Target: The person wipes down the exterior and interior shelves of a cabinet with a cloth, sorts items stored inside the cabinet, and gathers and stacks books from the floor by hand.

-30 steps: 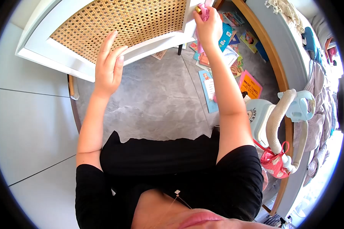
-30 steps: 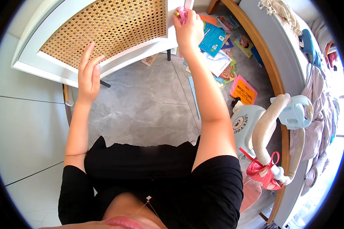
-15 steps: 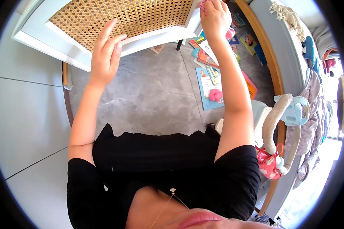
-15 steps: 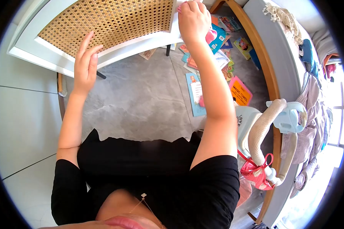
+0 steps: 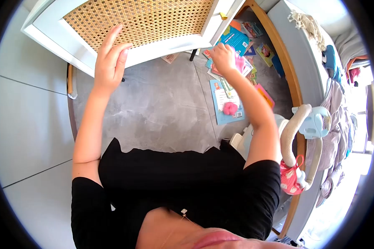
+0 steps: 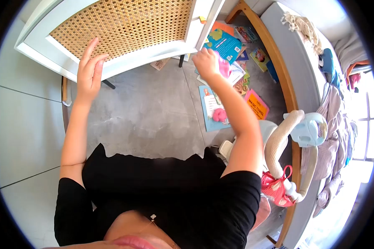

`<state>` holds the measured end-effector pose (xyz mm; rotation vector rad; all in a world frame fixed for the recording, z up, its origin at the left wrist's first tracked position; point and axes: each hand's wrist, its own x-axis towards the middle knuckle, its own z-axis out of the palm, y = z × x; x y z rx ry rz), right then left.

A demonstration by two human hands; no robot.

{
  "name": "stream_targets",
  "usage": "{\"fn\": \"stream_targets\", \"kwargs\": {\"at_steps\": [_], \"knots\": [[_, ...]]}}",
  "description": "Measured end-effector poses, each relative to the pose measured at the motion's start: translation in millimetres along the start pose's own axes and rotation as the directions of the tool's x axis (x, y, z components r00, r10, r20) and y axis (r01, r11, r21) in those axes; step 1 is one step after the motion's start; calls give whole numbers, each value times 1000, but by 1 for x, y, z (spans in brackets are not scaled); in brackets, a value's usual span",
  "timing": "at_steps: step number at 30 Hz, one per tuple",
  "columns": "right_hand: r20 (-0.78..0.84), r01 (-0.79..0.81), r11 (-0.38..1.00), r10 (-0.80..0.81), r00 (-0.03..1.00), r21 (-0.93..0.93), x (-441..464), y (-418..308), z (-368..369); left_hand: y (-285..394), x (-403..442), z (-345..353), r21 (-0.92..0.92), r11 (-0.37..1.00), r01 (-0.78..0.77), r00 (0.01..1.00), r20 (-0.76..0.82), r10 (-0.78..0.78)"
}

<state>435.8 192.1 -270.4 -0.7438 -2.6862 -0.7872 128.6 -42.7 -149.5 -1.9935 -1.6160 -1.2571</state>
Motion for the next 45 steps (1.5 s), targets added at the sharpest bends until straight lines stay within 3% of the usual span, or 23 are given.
{"fn": "stream_targets", "kwargs": {"at_steps": [2,5,7,8,11,13,15,17,18,19,21,23,24,25,27,28,31,35,36,39,41,44,45], "knots": [[-220,-103,970,152,964,219,-4,-10,-9,2,-6,-2,-7,998,67,998,9,-67],[-456,-265,881,436,776,392,28,-9,-62,-1,-10,3,-24,997,73,997,41,-72],[-631,-250,893,443,637,374,54,8,-91,0,-9,10,-25,999,23,998,64,-21],[-661,-253,905,423,620,342,65,17,-91,2,-8,11,-5,1000,4,997,80,-4],[-571,-260,912,402,716,316,79,28,-73,8,-1,10,21,1000,-3,996,89,1],[-614,-216,904,412,673,370,79,32,-67,9,-1,8,1,1000,28,996,79,-28],[-498,-282,787,579,645,549,78,27,-78,5,-8,5,6,998,62,995,82,-62],[-68,-419,329,847,528,846,73,37,-73,2,-12,2,26,997,78,992,93,-80],[107,-516,144,899,425,845,72,38,-107,-1,-13,0,8,997,80,993,87,-80],[63,-432,134,909,411,892,69,46,-114,-3,-15,-1,-9,996,87,993,84,-86],[-423,-210,495,852,309,843,87,60,-127,-8,-18,1,-23,996,88,992,94,-85],[-559,-117,631,747,360,767,111,53,-171,-8,-17,6,-16,997,79,988,133,-76],[-725,-125,786,609,321,605,129,53,-180,-7,-15,10,-17,1000,25,993,112,-23],[-805,-144,836,549,225,530,151,42,-188,-4,-12,10,-1,1000,7,992,123,-7],[-724,-121,772,630,281,625,169,39,-176,2,-9,9,14,1000,-25,990,136,23],[-758,-262,818,574,311,512,171,41,-166,3,-10,9,13,1000,-3,991,133,1],[-759,-356,793,593,268,494,172,28,-142,-6,-18,7,16,999,39,992,116,-40],[-654,-527,766,617,439,369,138,23,-89,-15,-32,2,-33,993,110,986,133,-104],[-547,-548,733,673,498,403,126,16,-88,-15,-33,2,-24,994,104,986,137,-100],[-439,-332,745,627,644,579,110,27,-123,-19,-31,4,-31,994,105,984,147,-99],[-644,-282,761,646,410,584,130,22,-158,-17,-29,6,-45,994,100,985,146,-93],[-606,-242,786,599,524,568,173,15,-180,-14,-24,7,-49,996,79,988,139,-72],[-593,-319,686,727,346,654,188,-18,-190,-13,-24,7,-49,996,69,990,126,-62]]}}
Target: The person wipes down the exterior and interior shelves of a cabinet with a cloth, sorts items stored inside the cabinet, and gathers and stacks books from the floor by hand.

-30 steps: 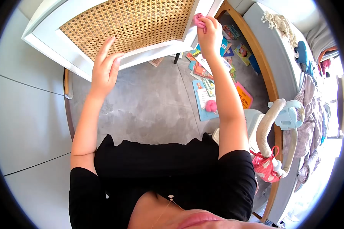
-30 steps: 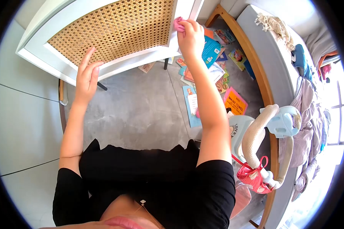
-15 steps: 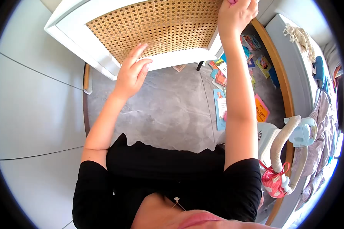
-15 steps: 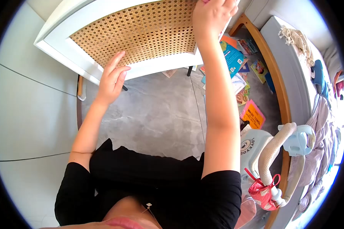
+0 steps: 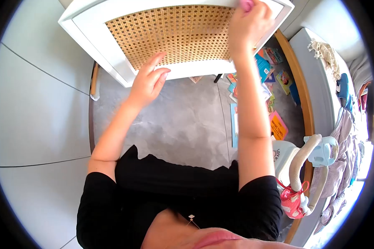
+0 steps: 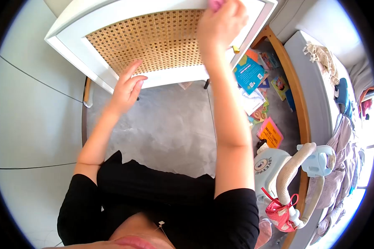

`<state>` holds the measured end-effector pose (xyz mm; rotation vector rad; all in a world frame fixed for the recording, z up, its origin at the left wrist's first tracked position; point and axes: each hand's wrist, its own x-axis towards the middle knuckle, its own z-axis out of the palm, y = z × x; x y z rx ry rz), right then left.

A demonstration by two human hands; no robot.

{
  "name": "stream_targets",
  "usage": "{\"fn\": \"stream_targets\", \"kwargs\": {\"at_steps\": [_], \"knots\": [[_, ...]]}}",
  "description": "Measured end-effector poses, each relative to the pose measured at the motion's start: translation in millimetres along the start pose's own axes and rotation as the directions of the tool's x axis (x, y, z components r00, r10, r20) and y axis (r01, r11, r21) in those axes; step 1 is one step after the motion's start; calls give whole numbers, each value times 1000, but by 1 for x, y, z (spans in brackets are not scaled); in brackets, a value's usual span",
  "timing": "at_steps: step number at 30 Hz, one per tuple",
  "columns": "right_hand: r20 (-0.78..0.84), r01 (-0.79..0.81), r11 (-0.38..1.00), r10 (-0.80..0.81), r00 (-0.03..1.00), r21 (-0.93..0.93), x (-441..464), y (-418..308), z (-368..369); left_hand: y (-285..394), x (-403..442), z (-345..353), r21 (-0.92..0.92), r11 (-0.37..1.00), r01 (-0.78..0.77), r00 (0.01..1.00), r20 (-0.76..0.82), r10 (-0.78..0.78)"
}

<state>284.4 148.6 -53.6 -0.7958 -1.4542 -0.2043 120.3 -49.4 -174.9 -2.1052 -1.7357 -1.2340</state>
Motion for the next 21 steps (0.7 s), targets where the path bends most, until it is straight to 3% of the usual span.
{"fn": "stream_targets", "kwargs": {"at_steps": [4,6,8,10,12,14,16,17,19,21], "knots": [[-47,36,991,-31,998,127,-24,-64,30,1,-5,5,-40,998,54,998,-10,-54],[-169,157,974,-129,977,166,-25,-103,28,3,-9,9,-57,996,64,997,37,-62],[-117,166,934,-135,984,316,-47,-123,53,11,-5,13,-108,991,78,992,112,-66],[73,190,878,-246,967,439,-64,-143,51,10,-10,27,-123,985,122,985,134,-105],[295,217,789,-447,844,574,-71,-144,34,14,-10,34,-201,958,203,972,163,-172],[494,-83,605,-555,669,792,-72,-125,9,23,-2,36,-178,973,146,978,172,-115],[530,-195,549,-560,637,813,-74,-95,-31,21,-2,49,-252,963,100,989,129,-69],[564,-245,545,-553,613,802,-72,-76,-56,10,-10,61,-307,937,168,981,141,-130],[663,-365,564,-529,529,741,-60,-34,-108,4,6,56,-225,971,77,952,305,-5],[778,-465,625,-479,407,628,-58,14,-144,8,25,73,-87,976,200,930,330,-161]]}}
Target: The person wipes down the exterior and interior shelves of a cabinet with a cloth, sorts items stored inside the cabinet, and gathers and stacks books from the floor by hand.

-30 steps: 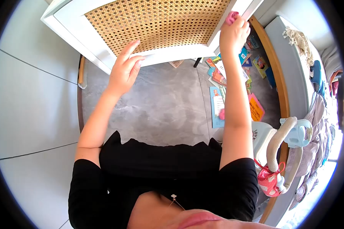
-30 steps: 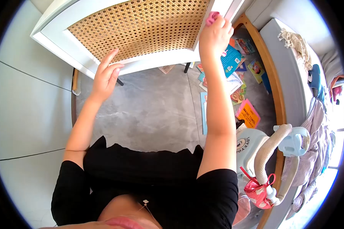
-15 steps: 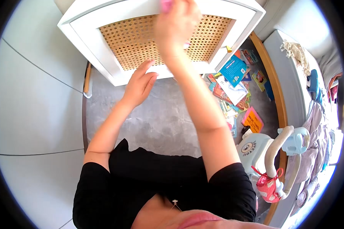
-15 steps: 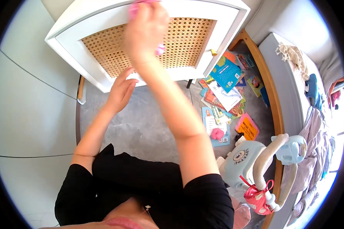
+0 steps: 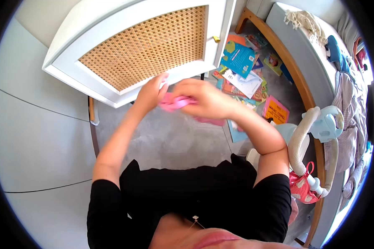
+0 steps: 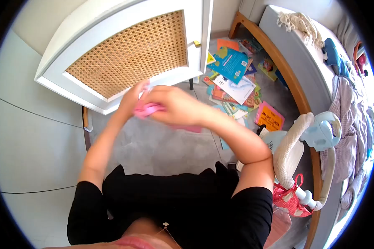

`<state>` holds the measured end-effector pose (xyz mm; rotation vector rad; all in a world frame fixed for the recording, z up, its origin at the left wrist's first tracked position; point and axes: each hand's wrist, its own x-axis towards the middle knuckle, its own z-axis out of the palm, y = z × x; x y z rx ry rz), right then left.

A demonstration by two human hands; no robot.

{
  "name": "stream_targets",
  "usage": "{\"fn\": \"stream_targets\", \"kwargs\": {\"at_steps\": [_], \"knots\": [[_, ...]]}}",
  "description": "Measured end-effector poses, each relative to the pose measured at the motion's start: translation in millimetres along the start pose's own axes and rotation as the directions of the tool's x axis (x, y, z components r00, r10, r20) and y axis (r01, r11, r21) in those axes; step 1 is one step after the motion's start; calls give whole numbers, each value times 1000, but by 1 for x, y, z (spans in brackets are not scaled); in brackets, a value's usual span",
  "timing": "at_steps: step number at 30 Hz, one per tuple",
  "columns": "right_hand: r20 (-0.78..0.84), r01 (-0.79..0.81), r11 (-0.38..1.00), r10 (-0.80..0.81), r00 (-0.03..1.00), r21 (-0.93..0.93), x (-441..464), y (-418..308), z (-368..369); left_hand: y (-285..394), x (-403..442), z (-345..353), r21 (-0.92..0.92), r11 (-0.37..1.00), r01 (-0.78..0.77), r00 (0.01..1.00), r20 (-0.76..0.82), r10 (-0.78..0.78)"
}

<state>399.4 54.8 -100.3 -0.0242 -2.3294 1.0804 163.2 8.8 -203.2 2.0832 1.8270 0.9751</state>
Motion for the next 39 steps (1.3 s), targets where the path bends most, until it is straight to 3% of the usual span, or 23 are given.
{"fn": "stream_targets", "kwargs": {"at_steps": [1,4,5,7,9,10,13,15,19,20,23,25,29,31,33,35,36,37,38,39], "knots": [[36,-71,997,71,997,-5,-22,12,-10,23,18,0,-25,1000,1,1000,-17,-1],[-107,-455,888,460,882,70,-78,33,-21,78,80,11,81,985,-155,988,-10,156],[-145,-513,852,523,840,104,-90,39,-20,80,103,25,115,966,-232,970,-54,239],[-208,-616,766,643,737,182,-114,49,-18,100,139,42,212,955,-209,970,-82,230],[-296,-595,781,623,724,190,-131,63,-24,107,161,57,306,946,-107,987,-80,137],[-337,-583,789,612,716,193,-137,71,-26,102,169,65,289,948,-130,983,-89,161],[-580,-456,801,597,554,389,-138,109,-42,89,178,79,257,956,-144,980,-98,174],[-714,-397,847,518,471,353,-123,95,-59,94,180,79,259,962,-86,989,-91,113],[-731,-350,845,529,431,405,-117,90,-74,102,179,79,132,991,7,993,-119,9],[-679,-358,799,600,424,483,-122,93,-75,95,177,84,111,993,-40,987,-151,56],[-753,-298,848,528,393,439,-137,110,-71,134,143,69,-122,990,72,996,51,-66],[-753,-328,831,549,363,448,-149,116,-71,143,103,65,-171,985,-6,989,143,31],[-770,-380,817,556,314,435,-154,114,-75,173,25,45,-193,933,-305,934,133,333],[-764,-382,818,556,327,431,-148,107,-76,188,0,27,-101,905,-413,862,277,424],[-740,-383,808,575,348,447,-141,109,-73,191,-28,13,-95,883,-459,808,369,459],[-707,-366,800,595,383,475,-134,111,-68,195,-54,2,-143,842,-521,772,343,536],[-686,-348,797,603,408,494,-130,111,-65,196,-67,-2,-126,807,-578,747,317,584],[-664,-330,793,609,433,512,-125,112,-62,186,-88,-5,-66,807,-587,729,390,562],[-713,-378,842,532,457,386,-120,112,-59,180,-102,-8,-44,801,-597,714,426,556],[-704,-382,841,534,469,383,-114,112,-56,178,-113,-14,-31,794,-607,703,445,554]]}}
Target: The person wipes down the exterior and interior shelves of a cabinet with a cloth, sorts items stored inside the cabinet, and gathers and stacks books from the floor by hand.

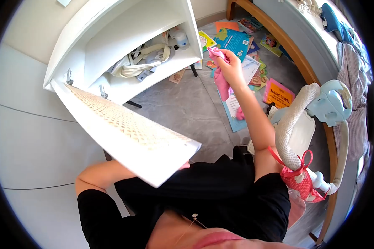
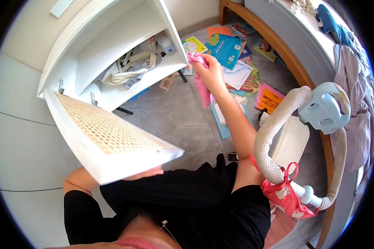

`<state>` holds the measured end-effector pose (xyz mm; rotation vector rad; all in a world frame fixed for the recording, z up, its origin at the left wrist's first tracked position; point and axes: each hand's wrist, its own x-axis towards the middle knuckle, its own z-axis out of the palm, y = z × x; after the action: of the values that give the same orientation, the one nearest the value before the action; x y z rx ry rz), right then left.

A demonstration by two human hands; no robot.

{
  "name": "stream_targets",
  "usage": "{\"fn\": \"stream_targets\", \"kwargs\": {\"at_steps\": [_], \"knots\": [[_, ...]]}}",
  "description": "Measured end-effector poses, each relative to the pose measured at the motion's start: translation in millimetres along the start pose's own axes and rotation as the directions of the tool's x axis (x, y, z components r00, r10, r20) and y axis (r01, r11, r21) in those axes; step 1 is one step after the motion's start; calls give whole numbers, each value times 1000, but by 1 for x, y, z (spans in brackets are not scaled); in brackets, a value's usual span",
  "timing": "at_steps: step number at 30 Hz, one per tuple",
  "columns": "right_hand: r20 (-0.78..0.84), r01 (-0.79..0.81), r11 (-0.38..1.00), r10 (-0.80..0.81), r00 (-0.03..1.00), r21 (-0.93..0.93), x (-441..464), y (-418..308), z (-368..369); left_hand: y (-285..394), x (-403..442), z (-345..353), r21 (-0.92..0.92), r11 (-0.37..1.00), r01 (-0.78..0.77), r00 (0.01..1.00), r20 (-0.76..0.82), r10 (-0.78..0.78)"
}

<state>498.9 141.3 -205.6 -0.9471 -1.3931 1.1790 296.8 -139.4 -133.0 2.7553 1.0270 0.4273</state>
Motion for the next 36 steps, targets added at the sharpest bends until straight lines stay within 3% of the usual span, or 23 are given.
{"fn": "stream_targets", "kwargs": {"at_steps": [3,9,10,11,14,19,23,27,30,33,36], "knots": [[71,-27,999,25,997,25,1,-18,25,17,-24,-17,1,999,37,999,9,-37],[220,168,986,-165,961,5,17,-23,81,65,-104,-45,75,948,308,949,53,-312],[237,211,977,-207,949,11,17,-19,96,74,-116,-50,92,924,371,925,56,-377],[286,108,993,-119,951,56,12,-31,105,84,-129,-54,108,897,429,898,58,-436],[396,74,996,-89,914,53,5,-42,132,112,-166,-61,145,795,589,798,54,-601],[544,138,990,-136,828,37,9,-9,188,156,-215,-68,181,608,773,610,53,-791],[677,-93,995,88,731,-29,6,-21,220,176,-240,-73,176,493,852,489,67,-870],[672,-8,1000,14,741,-12,4,-12,251,184,-262,-76,172,412,895,404,81,-911],[673,-79,997,60,737,-3,1,-10,272,191,-276,-76,175,356,918,347,83,-934],[741,-160,987,96,664,15,-3,-14,286,193,-291,-72,191,312,931,303,75,-950],[761,-115,992,40,648,45,-7,-14,296,199,-297,-67,178,248,952,240,65,-969]]}}
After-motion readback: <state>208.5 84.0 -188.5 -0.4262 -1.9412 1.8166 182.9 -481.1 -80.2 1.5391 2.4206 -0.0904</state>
